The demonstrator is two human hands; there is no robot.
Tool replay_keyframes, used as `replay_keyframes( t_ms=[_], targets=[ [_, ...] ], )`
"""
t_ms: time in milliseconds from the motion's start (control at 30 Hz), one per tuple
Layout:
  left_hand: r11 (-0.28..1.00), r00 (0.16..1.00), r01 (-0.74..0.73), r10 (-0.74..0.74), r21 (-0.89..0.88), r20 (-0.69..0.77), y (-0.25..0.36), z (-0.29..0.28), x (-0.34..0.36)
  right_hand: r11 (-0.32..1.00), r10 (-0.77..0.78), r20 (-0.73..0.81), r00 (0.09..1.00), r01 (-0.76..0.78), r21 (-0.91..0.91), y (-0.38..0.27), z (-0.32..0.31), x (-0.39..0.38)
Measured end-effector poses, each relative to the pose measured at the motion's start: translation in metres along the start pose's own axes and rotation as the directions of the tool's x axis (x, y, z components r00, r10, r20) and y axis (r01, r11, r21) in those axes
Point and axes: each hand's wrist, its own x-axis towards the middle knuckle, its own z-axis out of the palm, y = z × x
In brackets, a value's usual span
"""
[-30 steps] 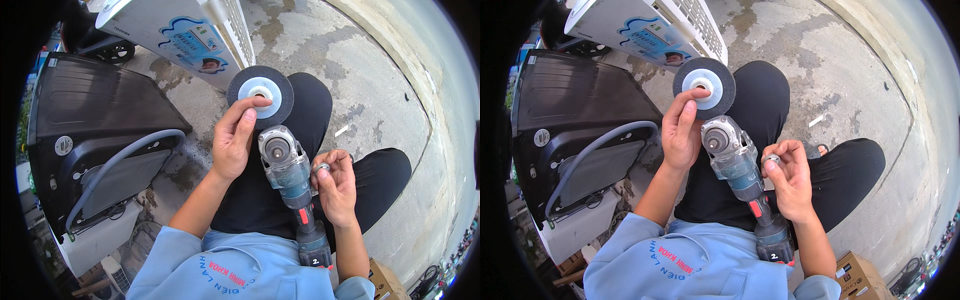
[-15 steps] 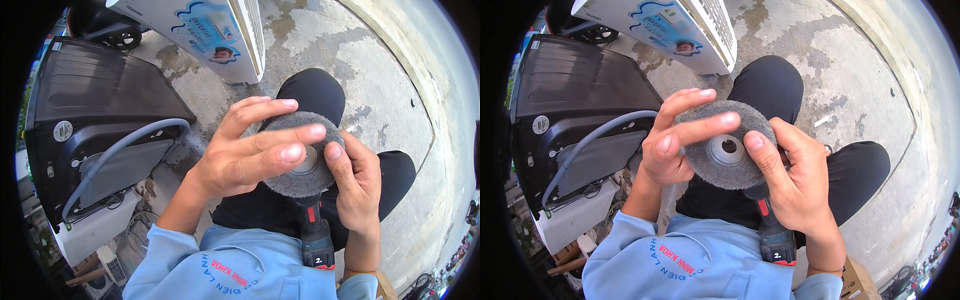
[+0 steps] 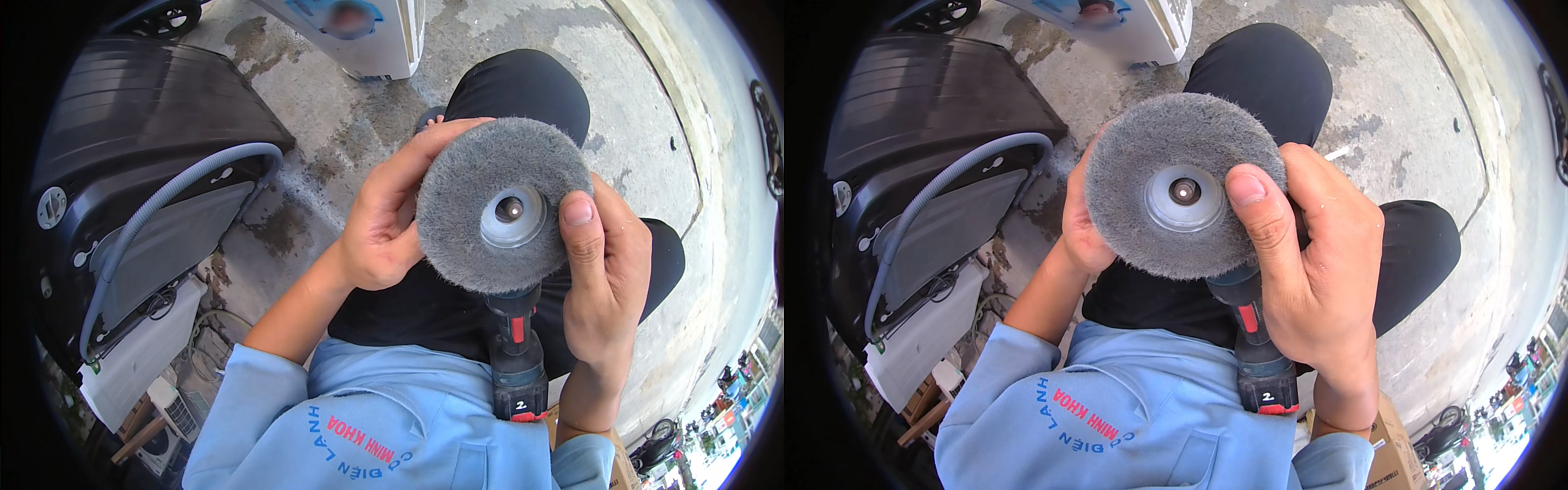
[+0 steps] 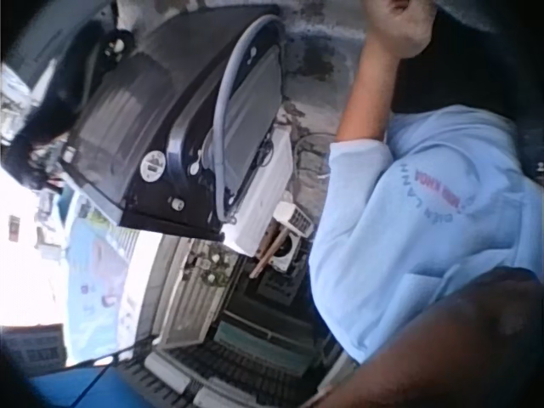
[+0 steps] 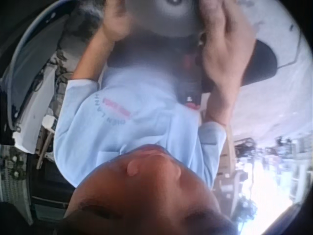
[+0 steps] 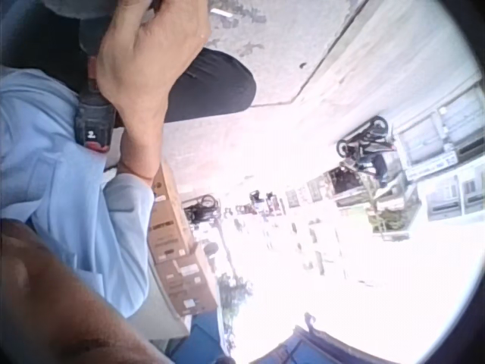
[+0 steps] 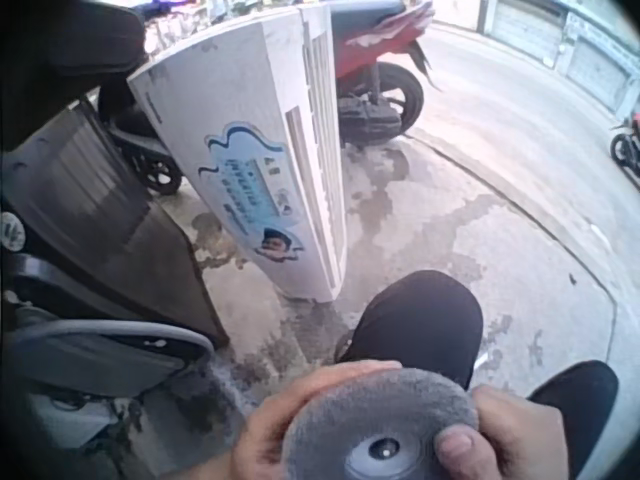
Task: The person scrapes a white plastic part with a utility knife, then attaches a grinding disc to a cordless drill and grinds the surface of the part.
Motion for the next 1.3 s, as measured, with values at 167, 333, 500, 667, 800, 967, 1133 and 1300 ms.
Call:
replay_keyframes(
  t_ms=[167,333,500,667,800,967,1133,1300],
  targets=[
    [0.999,0.999,0.025,-0.023,-0.033,0.033,-0.004,-0.001,0.000,0.999,0.048,0.012,0.999,-0.048,-0.003,0.003,-0.002,0.000],
    [0.997,0.997,0.052,-0.048,-0.064,0.059,-0.007,0.002,-0.001,0.990,0.108,0.084,0.991,-0.099,-0.100,-0.006,-0.005,-0.001],
    [0.994,0.995,0.068,-0.061,-0.091,0.076,-0.009,0.008,0.003,0.977,0.160,0.096,0.982,-0.144,-0.158,-0.016,-0.010,0.001],
    [0.991,0.994,0.081,-0.072,-0.106,0.084,-0.009,0.013,0.009,0.983,0.123,0.013,0.992,-0.120,-0.138,-0.012,-0.009,0.000],
    [0.989,0.993,0.091,-0.081,-0.116,0.086,-0.008,0.015,0.013,0.980,0.174,-0.161,0.972,-0.155,0.123,-0.024,-0.025,-0.005],
    [0.986,0.992,0.102,-0.091,-0.131,0.085,-0.007,0.017,0.016,0.983,0.167,-0.131,0.977,-0.155,0.099,-0.013,-0.060,-0.023],
    [0.981,0.990,0.119,-0.106,-0.150,0.092,-0.007,0.017,0.015,0.973,0.228,-0.016,0.973,-0.229,-0.020,-0.044,-0.045,-0.030],
    [0.997,0.996,0.026,-0.020,-0.075,0.085,-0.006,0.017,0.016,0.879,-0.227,0.135,0.964,0.263,-0.399,-0.050,-0.038,-0.022]
  ],
)
